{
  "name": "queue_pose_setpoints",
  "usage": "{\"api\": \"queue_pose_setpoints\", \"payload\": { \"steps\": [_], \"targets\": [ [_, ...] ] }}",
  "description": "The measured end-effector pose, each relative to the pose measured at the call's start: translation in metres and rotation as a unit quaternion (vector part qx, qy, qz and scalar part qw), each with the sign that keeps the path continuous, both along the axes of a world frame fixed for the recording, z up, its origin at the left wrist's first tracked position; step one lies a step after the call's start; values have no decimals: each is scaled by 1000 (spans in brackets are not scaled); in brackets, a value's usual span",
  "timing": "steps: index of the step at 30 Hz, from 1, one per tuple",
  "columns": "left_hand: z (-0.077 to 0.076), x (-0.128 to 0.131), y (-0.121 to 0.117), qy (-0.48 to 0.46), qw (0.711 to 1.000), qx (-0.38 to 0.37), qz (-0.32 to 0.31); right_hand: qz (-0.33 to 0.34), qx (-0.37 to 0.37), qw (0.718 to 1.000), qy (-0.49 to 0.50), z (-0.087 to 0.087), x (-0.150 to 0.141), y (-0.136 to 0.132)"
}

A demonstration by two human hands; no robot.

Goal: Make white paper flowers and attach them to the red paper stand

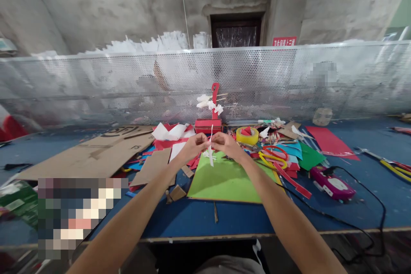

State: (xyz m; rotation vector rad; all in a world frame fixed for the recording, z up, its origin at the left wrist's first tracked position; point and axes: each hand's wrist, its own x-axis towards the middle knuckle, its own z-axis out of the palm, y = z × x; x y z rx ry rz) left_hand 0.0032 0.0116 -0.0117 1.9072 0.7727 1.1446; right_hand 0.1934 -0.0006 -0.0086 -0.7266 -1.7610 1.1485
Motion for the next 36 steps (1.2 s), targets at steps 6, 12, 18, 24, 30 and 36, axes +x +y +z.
{"api": "queue_pose_setpoints", "payload": {
  "steps": [6, 12, 18, 24, 30, 36],
  "targets": [
    [1, 3, -4, 9, 999, -9, -35, -24, 1, 999, 28, -1, 1, 1],
    [2, 2, -5, 34, 999, -8, -19, -76, 22, 996, 31, -1, 2, 4],
    [3, 1, -4, 64, 998, 11, -12, -87, 29, 996, 8, -1, 3, 4],
    [-1, 0, 1, 52, 999, 8, -13, -75, 36, 997, -1, 0, 5, 3],
    [-3, 0, 1, 63, 998, 21, -4, -68, 24, 997, -4, -3, 4, 5],
    [1, -2, 0, 63, 998, 30, 3, -63, 22, 998, 1, -4, 4, 6]
  ]
}}
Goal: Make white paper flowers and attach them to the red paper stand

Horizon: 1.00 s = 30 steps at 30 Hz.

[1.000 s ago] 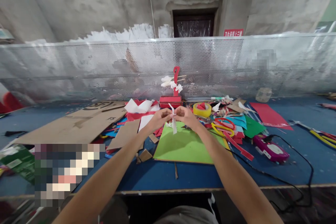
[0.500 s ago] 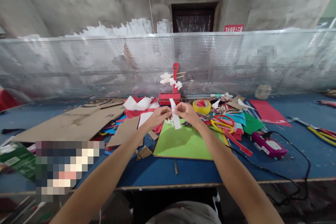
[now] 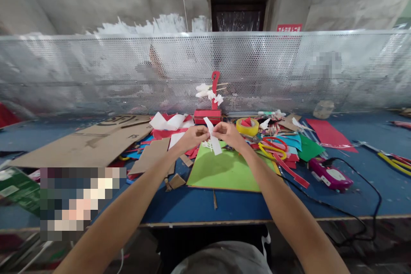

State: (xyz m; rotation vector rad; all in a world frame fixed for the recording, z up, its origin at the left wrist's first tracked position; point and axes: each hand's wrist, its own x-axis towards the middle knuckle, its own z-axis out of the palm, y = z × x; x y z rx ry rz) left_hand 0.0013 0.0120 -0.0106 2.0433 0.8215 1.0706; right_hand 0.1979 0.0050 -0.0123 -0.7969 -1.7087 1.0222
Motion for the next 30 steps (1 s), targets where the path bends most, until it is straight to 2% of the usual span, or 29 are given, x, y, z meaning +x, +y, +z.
{"api": "queue_pose_setpoints", "payload": {
  "steps": [11, 18, 23, 30],
  "targets": [
    [1, 0, -1, -18, 999, -17, -28, -20, 34, 999, -23, -3, 3, 5],
    [-1, 1, 1, -34, 998, -22, -42, -6, 20, 1000, -17, -6, 2, 6],
    [-4, 1, 5, -42, 999, -23, -16, -29, 3, 999, -26, -4, 0, 3],
    [-1, -2, 4, 1, 1000, 22, 7, -40, -15, 999, -27, -6, -3, 2]
  ]
}}
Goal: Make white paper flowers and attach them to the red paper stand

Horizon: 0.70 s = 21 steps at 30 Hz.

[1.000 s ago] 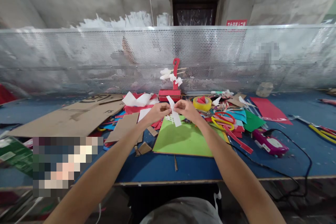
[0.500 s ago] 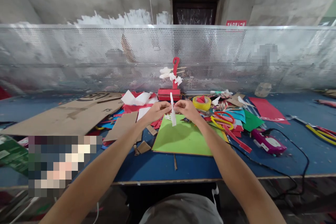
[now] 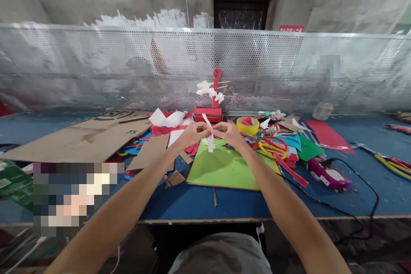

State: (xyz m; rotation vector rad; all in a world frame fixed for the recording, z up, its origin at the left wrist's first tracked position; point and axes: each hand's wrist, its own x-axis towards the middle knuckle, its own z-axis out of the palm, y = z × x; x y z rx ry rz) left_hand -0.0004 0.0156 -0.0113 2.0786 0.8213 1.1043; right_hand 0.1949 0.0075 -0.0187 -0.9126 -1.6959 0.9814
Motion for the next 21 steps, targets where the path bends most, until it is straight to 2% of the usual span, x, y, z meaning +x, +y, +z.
{"api": "queue_pose_setpoints", "payload": {
  "steps": [5, 9, 13, 21],
  "targets": [
    [-1, 0, 1, 10, 1000, 8, 11, -21, 5, 1000, 14, -4, -2, 5],
    [-3, 3, 2, -28, 999, 29, 23, -30, -8, 999, 34, 0, -2, 2],
    [-2, 4, 1, -54, 998, 18, 7, -26, -4, 999, 32, 3, -2, 0],
    [-1, 2, 4, -71, 996, 35, 38, 13, -12, 1000, 14, -1, 0, 4]
  ]
}}
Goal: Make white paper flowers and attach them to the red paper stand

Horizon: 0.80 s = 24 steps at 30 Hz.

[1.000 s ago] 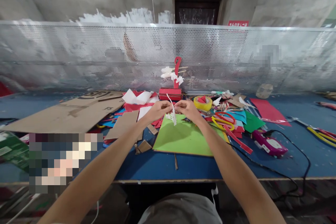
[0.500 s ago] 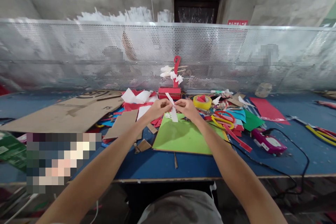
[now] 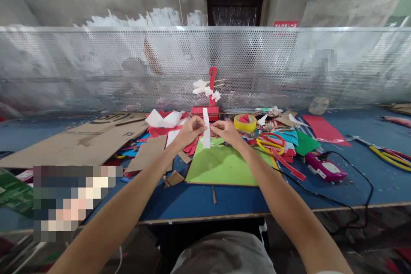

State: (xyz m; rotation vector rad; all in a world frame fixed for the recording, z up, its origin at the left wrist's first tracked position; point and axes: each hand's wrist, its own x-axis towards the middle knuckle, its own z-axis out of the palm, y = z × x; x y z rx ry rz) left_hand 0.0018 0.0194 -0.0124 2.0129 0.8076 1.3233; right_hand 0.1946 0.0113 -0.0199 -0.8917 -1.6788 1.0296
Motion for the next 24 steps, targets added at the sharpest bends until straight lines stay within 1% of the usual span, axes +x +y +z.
{"api": "queue_pose_setpoints", "payload": {
  "steps": [6, 11, 16, 24],
  "targets": [
    [1, 0, -2, 9, 1000, -12, -16, 1, 4, 1000, -14, 0, -1, -1],
    [1, -1, -2, 17, 1000, -5, -8, -5, 3, 1000, -20, 3, 0, -3],
    [1, -1, -2, 28, 1000, -6, -12, 0, 20, 999, -29, 2, 1, -1],
    [2, -1, -2, 30, 1000, -3, -8, -9, 9, 1000, -23, 0, 2, 1]
  ]
}}
